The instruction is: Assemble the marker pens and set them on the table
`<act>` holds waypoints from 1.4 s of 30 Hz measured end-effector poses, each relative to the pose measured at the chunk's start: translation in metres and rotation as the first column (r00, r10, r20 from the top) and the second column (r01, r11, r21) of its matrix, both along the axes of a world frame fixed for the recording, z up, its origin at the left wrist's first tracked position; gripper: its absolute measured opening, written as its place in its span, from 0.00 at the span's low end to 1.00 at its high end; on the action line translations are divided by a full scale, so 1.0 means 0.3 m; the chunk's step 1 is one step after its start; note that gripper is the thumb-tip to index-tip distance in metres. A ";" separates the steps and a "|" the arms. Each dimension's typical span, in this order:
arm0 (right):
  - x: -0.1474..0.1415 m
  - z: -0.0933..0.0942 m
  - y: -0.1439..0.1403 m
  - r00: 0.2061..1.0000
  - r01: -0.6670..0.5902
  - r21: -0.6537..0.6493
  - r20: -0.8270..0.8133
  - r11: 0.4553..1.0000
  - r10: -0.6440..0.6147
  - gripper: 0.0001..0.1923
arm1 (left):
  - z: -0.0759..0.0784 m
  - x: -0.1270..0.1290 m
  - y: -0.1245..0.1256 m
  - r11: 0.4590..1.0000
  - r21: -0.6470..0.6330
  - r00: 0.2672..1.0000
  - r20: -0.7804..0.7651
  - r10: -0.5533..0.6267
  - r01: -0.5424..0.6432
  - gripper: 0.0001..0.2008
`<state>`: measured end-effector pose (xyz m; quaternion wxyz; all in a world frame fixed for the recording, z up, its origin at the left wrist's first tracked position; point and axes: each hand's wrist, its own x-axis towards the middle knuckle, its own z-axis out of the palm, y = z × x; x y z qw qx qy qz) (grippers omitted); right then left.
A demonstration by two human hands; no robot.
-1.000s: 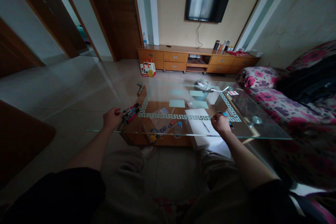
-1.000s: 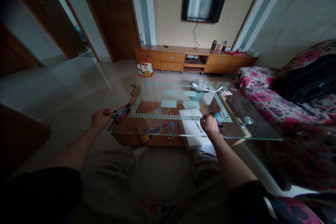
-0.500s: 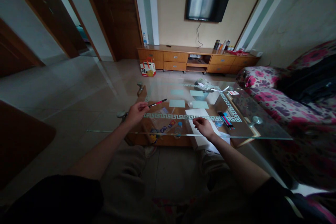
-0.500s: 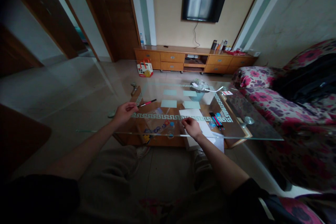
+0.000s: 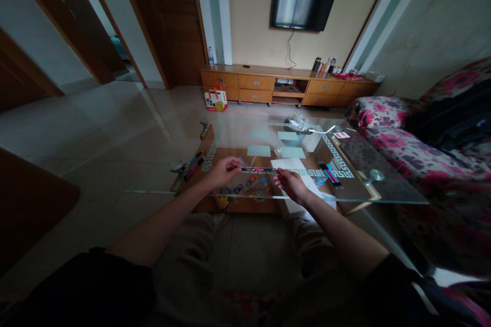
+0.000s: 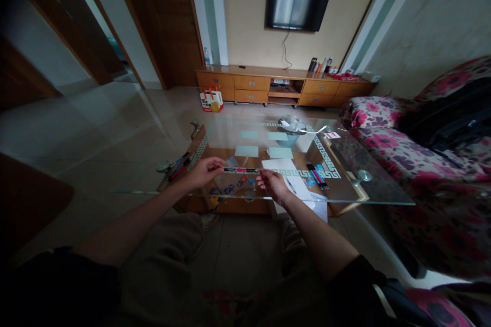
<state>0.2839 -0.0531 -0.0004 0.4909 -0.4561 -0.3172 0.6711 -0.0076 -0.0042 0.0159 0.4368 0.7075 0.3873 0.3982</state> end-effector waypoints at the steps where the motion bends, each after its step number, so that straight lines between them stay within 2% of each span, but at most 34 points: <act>1: 0.000 -0.006 0.002 1.000 -0.008 0.004 0.002 1.000 0.008 0.07 | -0.003 0.004 0.000 1.000 -0.002 1.000 -0.004 -0.009 0.009 0.14; 5: -0.002 -0.023 0.008 0.999 -0.013 0.013 0.032 1.000 0.013 0.05 | -0.010 0.020 -0.002 0.999 -0.036 1.000 0.026 -0.012 0.013 0.15; 12: 0.005 -0.019 0.006 0.999 -0.018 0.021 0.049 1.000 0.017 0.06 | -0.005 0.037 -0.019 0.983 -0.183 0.990 0.135 0.034 -0.009 0.18; 16: 0.001 -0.014 0.006 0.998 -0.029 0.032 0.065 0.999 0.027 0.07 | -0.006 0.040 -0.023 0.980 -0.200 0.987 0.156 0.043 -0.011 0.19; 21: -0.017 -0.025 0.007 0.983 -0.025 0.058 0.182 0.998 0.014 0.10 | -0.021 0.047 -0.019 0.995 -0.096 0.996 0.093 0.017 -0.008 0.18; 26: -0.039 -0.040 0.007 0.960 -0.076 0.057 0.273 0.996 0.058 0.12 | -0.039 0.064 -0.026 0.998 -0.001 0.995 -0.078 -0.061 0.061 0.20; 30: -0.050 -0.036 0.008 0.933 -0.103 0.049 0.351 0.993 0.079 0.13 | -0.040 0.081 -0.038 0.987 0.066 0.965 -0.229 -0.128 0.147 0.21; 35: -0.064 -0.037 0.008 0.917 -0.135 0.056 0.386 0.989 0.103 0.16 | -0.030 0.105 -0.058 0.945 0.156 0.909 -0.354 -0.219 0.288 0.19; 42: -0.072 -0.045 0.005 0.897 -0.149 0.051 0.428 0.988 0.113 0.23 | 0.005 0.131 -0.079 0.895 0.327 0.864 -0.491 -0.114 0.304 0.16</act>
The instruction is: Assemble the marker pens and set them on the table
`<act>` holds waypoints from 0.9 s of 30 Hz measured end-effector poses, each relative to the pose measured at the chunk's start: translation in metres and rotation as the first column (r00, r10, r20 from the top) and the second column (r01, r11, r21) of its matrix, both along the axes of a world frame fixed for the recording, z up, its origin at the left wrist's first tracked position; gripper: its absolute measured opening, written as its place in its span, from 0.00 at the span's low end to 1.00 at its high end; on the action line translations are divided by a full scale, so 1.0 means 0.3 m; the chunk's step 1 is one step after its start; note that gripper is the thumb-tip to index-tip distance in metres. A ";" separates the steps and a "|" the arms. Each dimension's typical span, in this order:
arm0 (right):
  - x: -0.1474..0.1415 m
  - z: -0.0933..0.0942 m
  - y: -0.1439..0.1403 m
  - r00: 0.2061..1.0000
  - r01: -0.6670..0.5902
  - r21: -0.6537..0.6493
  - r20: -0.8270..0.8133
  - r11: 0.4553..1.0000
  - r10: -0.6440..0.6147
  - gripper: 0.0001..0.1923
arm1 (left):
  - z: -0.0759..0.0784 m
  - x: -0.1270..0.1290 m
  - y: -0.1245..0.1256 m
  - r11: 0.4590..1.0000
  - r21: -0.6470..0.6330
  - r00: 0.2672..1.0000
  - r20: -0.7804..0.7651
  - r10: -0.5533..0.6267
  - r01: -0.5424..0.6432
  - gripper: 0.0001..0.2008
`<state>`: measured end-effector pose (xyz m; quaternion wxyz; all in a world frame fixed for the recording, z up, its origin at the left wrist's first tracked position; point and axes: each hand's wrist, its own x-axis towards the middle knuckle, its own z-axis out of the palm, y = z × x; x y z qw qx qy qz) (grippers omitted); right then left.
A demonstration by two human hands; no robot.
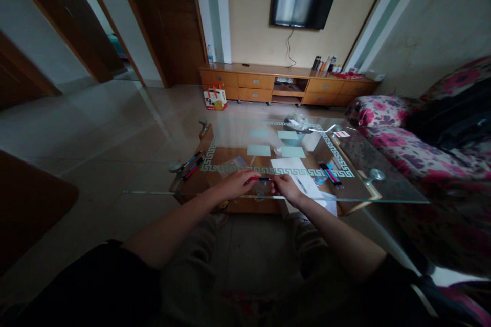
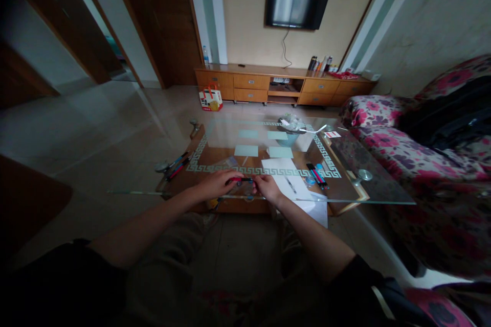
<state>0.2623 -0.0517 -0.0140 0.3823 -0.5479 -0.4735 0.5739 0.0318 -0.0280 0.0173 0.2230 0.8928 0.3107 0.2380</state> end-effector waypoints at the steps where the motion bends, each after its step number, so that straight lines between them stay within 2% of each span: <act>1: 0.000 0.002 -0.001 1.000 -0.009 0.003 0.009 1.000 0.009 0.23 | 0.007 0.001 -0.002 1.000 0.006 1.000 -0.013 0.000 0.000 0.16; 5: -0.002 0.018 -0.008 0.997 -0.069 0.008 -0.017 0.998 0.069 0.25 | 0.024 -0.002 -0.003 1.000 0.023 0.998 -0.061 0.008 -0.006 0.14; 10: -0.010 0.027 -0.012 0.993 -0.114 0.009 -0.034 0.993 0.115 0.25 | 0.019 -0.004 0.004 0.996 0.061 0.995 -0.077 0.071 -0.066 0.13; 20: -0.013 0.016 -0.014 0.993 -0.087 0.020 -0.074 0.996 0.088 0.24 | 0.023 -0.002 0.000 0.988 0.137 0.987 -0.132 0.092 -0.073 0.14; 27: -0.006 0.003 -0.012 0.992 -0.101 0.034 -0.071 0.994 0.104 0.23 | 0.010 -0.005 0.013 0.994 0.095 0.994 -0.082 0.065 -0.057 0.14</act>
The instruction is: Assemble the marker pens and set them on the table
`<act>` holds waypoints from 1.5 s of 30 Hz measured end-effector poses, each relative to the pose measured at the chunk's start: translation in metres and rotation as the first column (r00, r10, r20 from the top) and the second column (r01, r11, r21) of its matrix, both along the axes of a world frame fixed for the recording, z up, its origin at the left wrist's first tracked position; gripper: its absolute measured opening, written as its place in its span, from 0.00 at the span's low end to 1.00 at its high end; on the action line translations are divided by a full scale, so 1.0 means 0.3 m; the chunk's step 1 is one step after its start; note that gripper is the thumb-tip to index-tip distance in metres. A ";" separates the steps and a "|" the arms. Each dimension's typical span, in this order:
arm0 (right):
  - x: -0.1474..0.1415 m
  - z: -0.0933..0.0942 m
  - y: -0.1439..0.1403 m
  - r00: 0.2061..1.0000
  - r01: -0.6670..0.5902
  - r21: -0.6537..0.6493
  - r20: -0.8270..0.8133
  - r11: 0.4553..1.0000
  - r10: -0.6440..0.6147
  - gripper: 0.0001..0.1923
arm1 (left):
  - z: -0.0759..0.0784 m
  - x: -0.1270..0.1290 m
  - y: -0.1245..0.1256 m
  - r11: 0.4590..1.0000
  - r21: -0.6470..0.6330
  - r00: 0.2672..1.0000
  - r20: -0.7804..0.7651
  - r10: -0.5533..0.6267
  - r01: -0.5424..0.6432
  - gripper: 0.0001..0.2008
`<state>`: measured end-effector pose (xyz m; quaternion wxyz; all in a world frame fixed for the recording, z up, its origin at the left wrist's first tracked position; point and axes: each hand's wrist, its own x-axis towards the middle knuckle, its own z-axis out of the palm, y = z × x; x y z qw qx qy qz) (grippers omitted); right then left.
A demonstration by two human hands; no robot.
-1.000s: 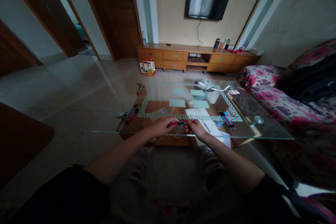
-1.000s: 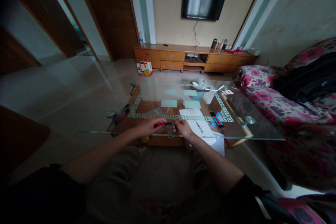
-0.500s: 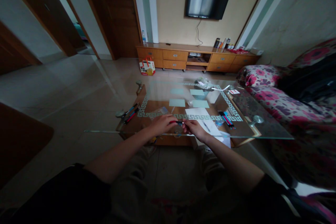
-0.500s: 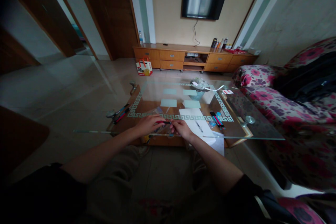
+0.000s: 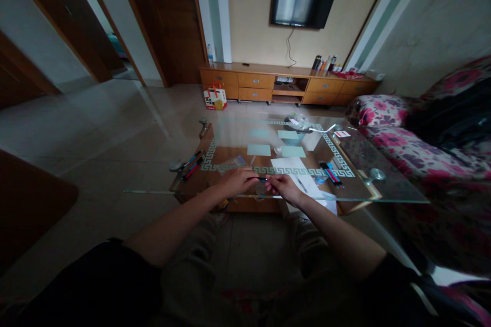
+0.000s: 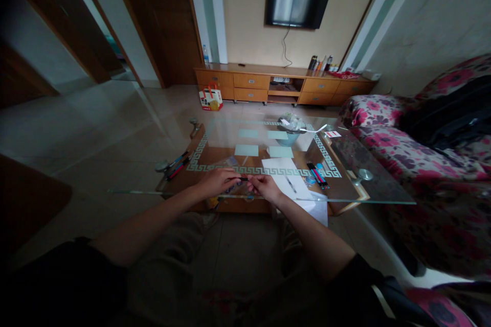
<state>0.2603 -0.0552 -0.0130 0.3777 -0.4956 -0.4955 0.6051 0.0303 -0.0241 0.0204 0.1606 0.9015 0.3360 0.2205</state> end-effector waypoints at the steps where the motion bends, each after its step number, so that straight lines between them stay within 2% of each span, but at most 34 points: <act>1: 0.001 -0.003 0.001 1.000 -0.002 0.005 0.001 1.000 0.002 0.23 | -0.001 0.000 0.001 1.000 -0.009 1.000 0.012 -0.001 0.002 0.13; 18: 0.008 -0.005 0.004 1.000 -0.008 0.043 0.027 0.999 0.006 0.23 | 0.010 -0.002 -0.002 0.999 -0.029 1.000 -0.002 -0.024 0.024 0.14; 27: 0.027 -0.019 0.012 0.990 -0.073 0.149 0.133 0.986 0.054 0.22 | 0.009 -0.004 -0.001 1.000 0.027 0.997 -0.074 -0.013 0.015 0.15; 36: 0.016 -0.011 0.007 0.999 -0.030 0.214 0.042 0.976 0.022 0.20 | 0.001 -0.008 -0.006 0.999 -0.019 0.997 -0.070 0.024 -0.026 0.14; 40: 0.005 0.009 0.001 1.000 0.017 0.171 0.018 0.985 -0.020 0.24 | 0.000 -0.006 -0.009 0.999 -0.045 0.998 -0.056 0.022 -0.024 0.13; 45: 0.013 0.006 0.011 0.990 0.036 0.048 0.131 0.998 -0.042 0.26 | -0.004 -0.009 -0.009 0.999 -0.047 0.999 -0.052 0.017 -0.019 0.13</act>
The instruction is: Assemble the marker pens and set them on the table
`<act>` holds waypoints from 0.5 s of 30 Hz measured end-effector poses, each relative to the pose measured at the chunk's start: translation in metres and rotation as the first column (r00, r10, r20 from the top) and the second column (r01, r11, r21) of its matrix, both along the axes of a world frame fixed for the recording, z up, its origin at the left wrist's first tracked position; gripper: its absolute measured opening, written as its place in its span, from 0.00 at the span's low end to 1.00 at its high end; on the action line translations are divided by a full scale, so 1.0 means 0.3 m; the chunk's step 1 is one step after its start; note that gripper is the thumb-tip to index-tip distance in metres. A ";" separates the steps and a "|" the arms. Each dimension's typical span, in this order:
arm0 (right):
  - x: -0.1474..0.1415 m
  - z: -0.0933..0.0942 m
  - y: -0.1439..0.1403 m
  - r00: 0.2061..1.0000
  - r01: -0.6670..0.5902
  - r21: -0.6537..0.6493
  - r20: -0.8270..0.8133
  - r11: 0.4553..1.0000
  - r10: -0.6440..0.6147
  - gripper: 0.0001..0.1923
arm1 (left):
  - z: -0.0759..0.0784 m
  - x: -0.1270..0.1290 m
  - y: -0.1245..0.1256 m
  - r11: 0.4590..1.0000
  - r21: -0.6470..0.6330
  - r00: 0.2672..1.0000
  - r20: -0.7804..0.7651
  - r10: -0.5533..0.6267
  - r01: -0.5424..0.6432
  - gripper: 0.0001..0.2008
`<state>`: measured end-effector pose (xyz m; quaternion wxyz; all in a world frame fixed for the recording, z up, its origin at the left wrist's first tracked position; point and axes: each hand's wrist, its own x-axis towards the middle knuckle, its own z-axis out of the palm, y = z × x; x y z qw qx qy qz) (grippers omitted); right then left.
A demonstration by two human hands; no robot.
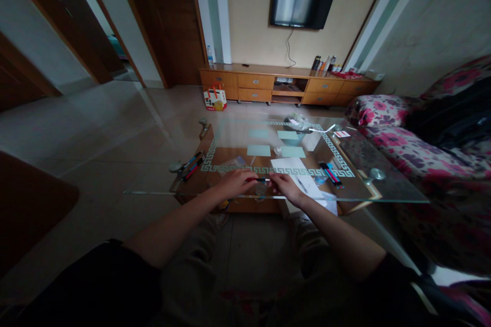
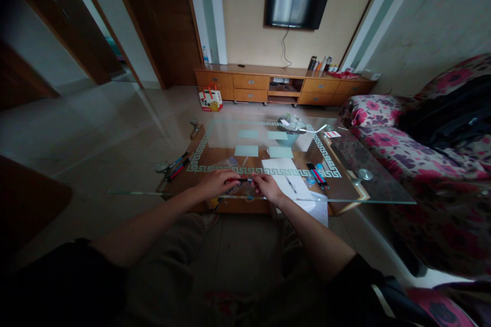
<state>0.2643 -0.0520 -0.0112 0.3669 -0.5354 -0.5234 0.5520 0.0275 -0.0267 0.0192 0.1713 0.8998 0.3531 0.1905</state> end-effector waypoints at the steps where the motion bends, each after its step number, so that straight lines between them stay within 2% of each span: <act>1: 0.003 -0.004 0.002 1.000 -0.005 -0.006 0.015 1.000 0.005 0.27 | -0.002 -0.001 0.001 1.000 0.000 1.000 0.004 0.000 0.000 0.13; 11: 0.008 -0.014 0.003 0.996 -0.023 0.032 0.091 0.999 0.020 0.28 | -0.018 -0.003 0.007 1.000 0.012 1.000 0.015 -0.006 0.005 0.12; 15: 0.009 -0.015 0.007 0.998 -0.025 0.046 0.060 0.999 0.022 0.26 | -0.018 -0.004 0.006 1.000 0.011 1.000 0.004 -0.001 0.001 0.12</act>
